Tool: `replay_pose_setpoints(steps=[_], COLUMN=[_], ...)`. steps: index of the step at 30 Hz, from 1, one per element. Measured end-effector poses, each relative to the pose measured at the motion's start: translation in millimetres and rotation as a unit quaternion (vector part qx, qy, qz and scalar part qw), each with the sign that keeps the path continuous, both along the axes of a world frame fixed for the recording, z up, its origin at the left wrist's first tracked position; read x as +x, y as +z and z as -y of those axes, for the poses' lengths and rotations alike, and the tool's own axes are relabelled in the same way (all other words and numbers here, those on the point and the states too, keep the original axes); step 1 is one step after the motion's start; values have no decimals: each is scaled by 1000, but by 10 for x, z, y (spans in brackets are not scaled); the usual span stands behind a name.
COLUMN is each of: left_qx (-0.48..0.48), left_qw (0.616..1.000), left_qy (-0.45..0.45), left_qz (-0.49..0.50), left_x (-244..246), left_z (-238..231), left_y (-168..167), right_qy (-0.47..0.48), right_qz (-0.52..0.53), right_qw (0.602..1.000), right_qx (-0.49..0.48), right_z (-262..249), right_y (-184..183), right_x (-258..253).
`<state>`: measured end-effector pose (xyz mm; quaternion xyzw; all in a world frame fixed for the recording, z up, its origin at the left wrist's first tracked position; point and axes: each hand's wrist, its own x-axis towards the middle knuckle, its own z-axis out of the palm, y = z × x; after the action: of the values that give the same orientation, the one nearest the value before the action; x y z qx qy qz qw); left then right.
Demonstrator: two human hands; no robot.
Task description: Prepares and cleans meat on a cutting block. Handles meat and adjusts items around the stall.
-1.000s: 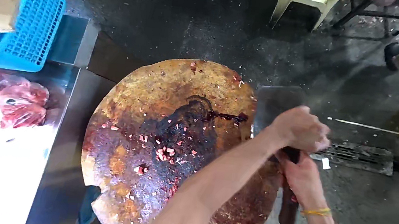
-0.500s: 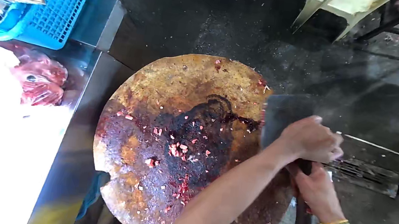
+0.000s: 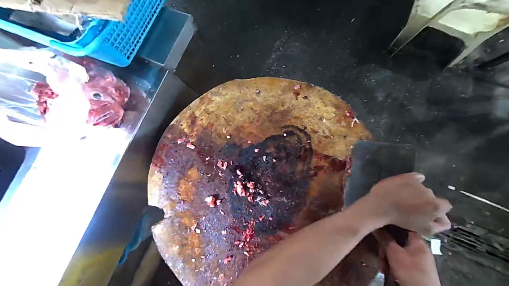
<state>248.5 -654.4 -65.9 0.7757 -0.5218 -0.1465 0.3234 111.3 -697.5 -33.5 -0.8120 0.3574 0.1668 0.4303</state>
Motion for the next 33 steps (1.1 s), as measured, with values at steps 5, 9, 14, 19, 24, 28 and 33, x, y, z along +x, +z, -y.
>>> replay_pose_setpoints(steps=[5, 9, 14, 19, 24, 28, 33], left_qx=[17, 96, 50, 40, 43, 63, 27], left_qw=[954, 980, 997, 958, 999, 993, 948], left_qy=[291, 177, 59, 272, 7, 100, 311], left_qz=[68, -9, -7, 80, 2, -23, 65], left_x=[-503, -441, -124, -585, -146, -198, -718], left_z=[-1220, -1041, -817, -1667, -528, -1003, -1578], left_y=[-72, 34, 51, -113, 9, 57, -78], right_qy=[250, 154, 50, 259, -19, 99, 264], right_qz=[-68, -21, 21, -23, 28, 14, -29], right_qw=[965, 985, 996, 964, 998, 994, 963], right_qx=[40, 68, 67, 60, 59, 52, 40], right_z=[-528, -551, -583, -945, -539, -671, -869], right_y=[-47, -95, -104, -188, -77, -84, -95], right_x=[5, -182, -57, -131, -129, -42, -211])
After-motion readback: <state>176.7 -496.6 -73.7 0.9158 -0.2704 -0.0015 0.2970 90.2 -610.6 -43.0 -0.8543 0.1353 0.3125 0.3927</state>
